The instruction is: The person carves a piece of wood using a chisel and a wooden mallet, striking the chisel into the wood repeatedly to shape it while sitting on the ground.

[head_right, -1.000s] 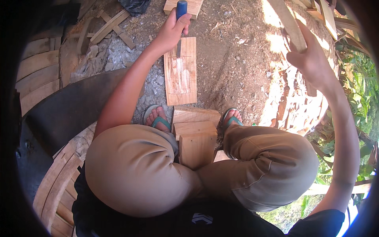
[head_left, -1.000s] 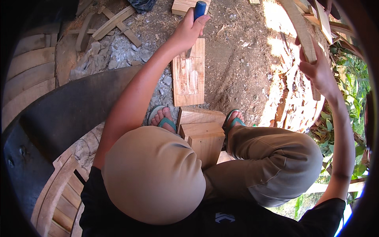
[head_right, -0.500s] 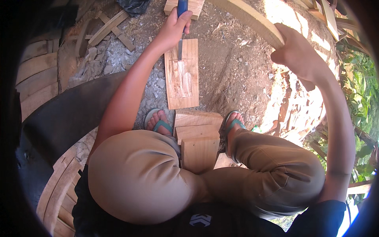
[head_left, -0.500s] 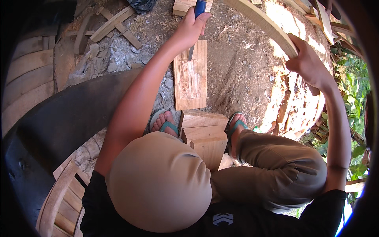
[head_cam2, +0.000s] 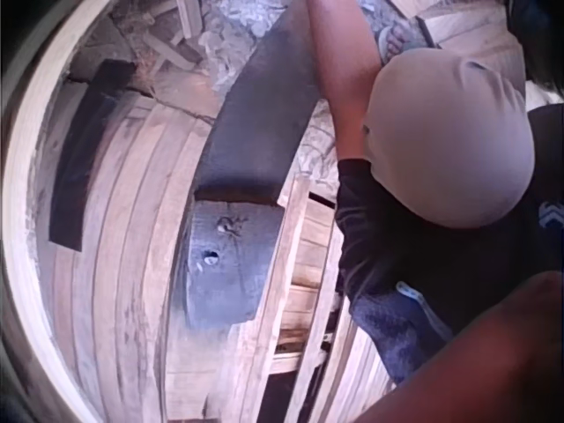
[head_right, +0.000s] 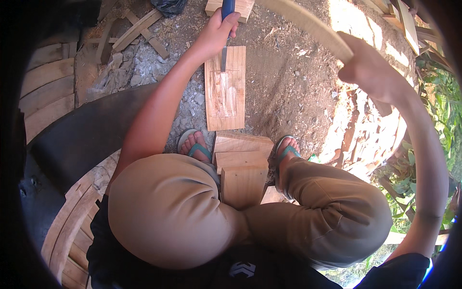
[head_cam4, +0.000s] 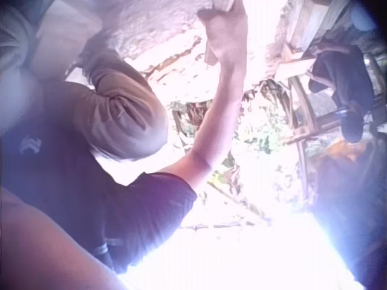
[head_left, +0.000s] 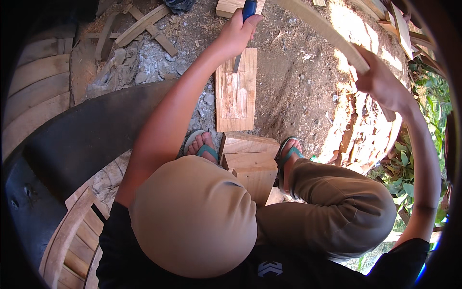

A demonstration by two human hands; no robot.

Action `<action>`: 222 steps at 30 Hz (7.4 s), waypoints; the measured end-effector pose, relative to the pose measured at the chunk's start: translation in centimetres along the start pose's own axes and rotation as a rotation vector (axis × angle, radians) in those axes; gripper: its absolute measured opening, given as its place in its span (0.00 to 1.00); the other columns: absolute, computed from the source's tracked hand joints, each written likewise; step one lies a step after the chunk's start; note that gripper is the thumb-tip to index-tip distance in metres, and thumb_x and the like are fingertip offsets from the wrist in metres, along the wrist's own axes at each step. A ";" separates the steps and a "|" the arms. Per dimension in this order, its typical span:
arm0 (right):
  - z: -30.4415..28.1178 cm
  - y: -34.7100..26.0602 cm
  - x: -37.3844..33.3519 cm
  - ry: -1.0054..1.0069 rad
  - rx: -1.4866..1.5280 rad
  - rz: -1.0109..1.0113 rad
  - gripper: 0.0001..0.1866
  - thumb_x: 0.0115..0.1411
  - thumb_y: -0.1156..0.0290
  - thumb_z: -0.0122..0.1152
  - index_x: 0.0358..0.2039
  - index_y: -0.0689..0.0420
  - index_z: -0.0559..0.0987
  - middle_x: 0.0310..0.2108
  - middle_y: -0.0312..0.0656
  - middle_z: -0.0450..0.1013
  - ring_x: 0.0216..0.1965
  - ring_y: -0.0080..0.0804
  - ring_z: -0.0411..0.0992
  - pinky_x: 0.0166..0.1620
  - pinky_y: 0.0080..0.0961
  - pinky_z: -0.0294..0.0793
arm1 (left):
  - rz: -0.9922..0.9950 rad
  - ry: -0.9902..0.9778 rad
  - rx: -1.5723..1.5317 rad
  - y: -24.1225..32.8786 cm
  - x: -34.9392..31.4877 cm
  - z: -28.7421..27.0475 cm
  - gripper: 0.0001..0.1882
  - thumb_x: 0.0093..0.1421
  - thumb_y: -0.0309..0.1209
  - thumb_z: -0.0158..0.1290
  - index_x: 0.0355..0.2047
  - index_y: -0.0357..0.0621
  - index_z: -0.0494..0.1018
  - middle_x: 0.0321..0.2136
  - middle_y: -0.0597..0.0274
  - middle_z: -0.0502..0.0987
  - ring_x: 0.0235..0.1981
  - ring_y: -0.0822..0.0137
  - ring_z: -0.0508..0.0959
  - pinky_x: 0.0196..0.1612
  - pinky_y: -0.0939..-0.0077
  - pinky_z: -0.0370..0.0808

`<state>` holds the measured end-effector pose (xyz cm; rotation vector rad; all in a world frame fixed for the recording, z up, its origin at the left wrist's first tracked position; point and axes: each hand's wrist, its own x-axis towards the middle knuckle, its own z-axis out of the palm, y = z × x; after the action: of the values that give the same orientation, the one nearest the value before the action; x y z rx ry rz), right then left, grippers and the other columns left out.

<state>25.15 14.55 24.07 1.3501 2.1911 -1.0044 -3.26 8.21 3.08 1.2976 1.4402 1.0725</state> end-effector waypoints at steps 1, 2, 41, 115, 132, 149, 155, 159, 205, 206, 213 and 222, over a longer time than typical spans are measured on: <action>0.3 -1.2 -0.6 0.001 0.004 0.062 0.41 0.47 0.73 0.54 0.65 0.64 0.61 0.21 0.32 0.64 0.21 0.21 0.60 0.28 0.24 0.60 | -0.032 -0.020 0.016 0.2 0.0 -0.3 0.19 0.73 0.48 0.43 0.38 0.44 0.65 0.27 0.69 0.70 0.29 0.74 0.73 0.37 0.74 0.71; 0.4 -2.7 -1.6 -0.001 0.002 0.130 0.44 0.47 0.73 0.55 0.68 0.66 0.59 0.22 0.35 0.67 0.22 0.22 0.63 0.29 0.25 0.61 | -0.037 0.003 -0.007 0.1 0.0 -0.3 0.19 0.73 0.48 0.43 0.38 0.44 0.65 0.27 0.69 0.70 0.29 0.74 0.73 0.37 0.73 0.71; -0.8 -4.4 0.8 0.320 0.324 0.148 0.22 0.48 0.69 0.54 0.45 0.62 0.68 0.18 0.30 0.58 0.18 0.18 0.57 0.21 0.24 0.59 | -0.028 0.082 -0.040 -1.4 1.1 0.1 0.19 0.71 0.46 0.44 0.36 0.41 0.67 0.25 0.67 0.73 0.28 0.72 0.73 0.36 0.71 0.71; 2.7 0.3 -0.2 0.252 0.311 0.178 0.26 0.48 0.73 0.53 0.50 0.66 0.70 0.21 0.34 0.64 0.21 0.23 0.62 0.25 0.24 0.63 | -0.151 -0.073 0.019 -2.2 0.1 3.2 0.16 0.71 0.42 0.47 0.40 0.40 0.66 0.25 0.66 0.71 0.28 0.73 0.73 0.36 0.72 0.71; 4.1 0.7 -1.3 0.124 0.282 0.226 0.28 0.45 0.76 0.56 0.50 0.66 0.72 0.24 0.34 0.66 0.23 0.25 0.64 0.29 0.25 0.65 | -0.127 -0.109 -0.012 -2.6 0.2 3.8 0.15 0.71 0.40 0.47 0.43 0.39 0.64 0.27 0.66 0.71 0.29 0.73 0.73 0.36 0.73 0.72; 5.3 0.0 -1.9 -0.110 0.136 0.250 0.27 0.50 0.76 0.59 0.53 0.66 0.71 0.35 0.52 0.75 0.40 0.40 0.75 0.47 0.37 0.71 | -0.194 -0.101 0.043 -2.6 -0.7 4.1 0.14 0.71 0.39 0.47 0.43 0.39 0.65 0.28 0.66 0.72 0.29 0.75 0.73 0.35 0.74 0.72; 4.4 2.2 -1.4 0.181 0.231 0.146 0.32 0.47 0.74 0.54 0.56 0.68 0.67 0.23 0.36 0.68 0.23 0.26 0.66 0.28 0.23 0.66 | -0.194 -0.087 0.016 -2.6 -1.2 4.4 0.13 0.71 0.39 0.48 0.39 0.40 0.65 0.26 0.66 0.72 0.28 0.74 0.72 0.35 0.73 0.72; 1.9 2.3 -0.6 0.200 0.148 0.089 0.25 0.50 0.73 0.56 0.49 0.69 0.70 0.22 0.38 0.68 0.22 0.28 0.67 0.26 0.27 0.68 | -0.201 -0.061 0.017 -2.6 -0.6 4.0 0.13 0.71 0.39 0.48 0.40 0.40 0.65 0.26 0.66 0.72 0.27 0.74 0.72 0.34 0.73 0.72; 6.5 -0.3 0.4 -0.100 0.068 0.267 0.25 0.49 0.73 0.61 0.49 0.68 0.73 0.34 0.49 0.75 0.38 0.36 0.74 0.44 0.32 0.72 | -0.194 0.006 0.064 -4.9 -0.8 3.9 0.16 0.70 0.40 0.49 0.43 0.38 0.66 0.26 0.64 0.73 0.28 0.73 0.74 0.34 0.71 0.73; 6.0 -0.6 0.5 -0.103 0.099 0.256 0.25 0.48 0.73 0.61 0.48 0.66 0.73 0.32 0.46 0.74 0.36 0.34 0.73 0.42 0.30 0.72 | -0.199 0.026 0.075 -5.5 -0.8 3.2 0.16 0.70 0.40 0.50 0.44 0.38 0.66 0.26 0.65 0.73 0.28 0.73 0.74 0.33 0.72 0.73; 3.8 4.3 1.9 0.397 0.845 0.287 0.15 0.51 0.72 0.54 0.41 0.55 0.67 0.22 0.32 0.59 0.19 0.20 0.56 0.22 0.24 0.61 | -0.067 0.044 -0.126 0.0 -5.2 5.6 0.17 0.70 0.41 0.50 0.43 0.38 0.65 0.30 0.57 0.73 0.31 0.67 0.76 0.36 0.67 0.73; 11.7 7.6 0.3 0.070 0.378 0.082 0.26 0.46 0.74 0.62 0.47 0.66 0.73 0.34 0.53 0.76 0.39 0.42 0.76 0.44 0.37 0.72 | -0.033 0.022 -0.198 -1.0 -4.4 3.1 0.14 0.71 0.38 0.50 0.44 0.40 0.64 0.30 0.64 0.71 0.31 0.73 0.73 0.37 0.73 0.72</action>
<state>31.17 8.27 13.18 1.6431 2.0431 -1.4106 -0.21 3.81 1.66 1.1216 1.3305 1.1788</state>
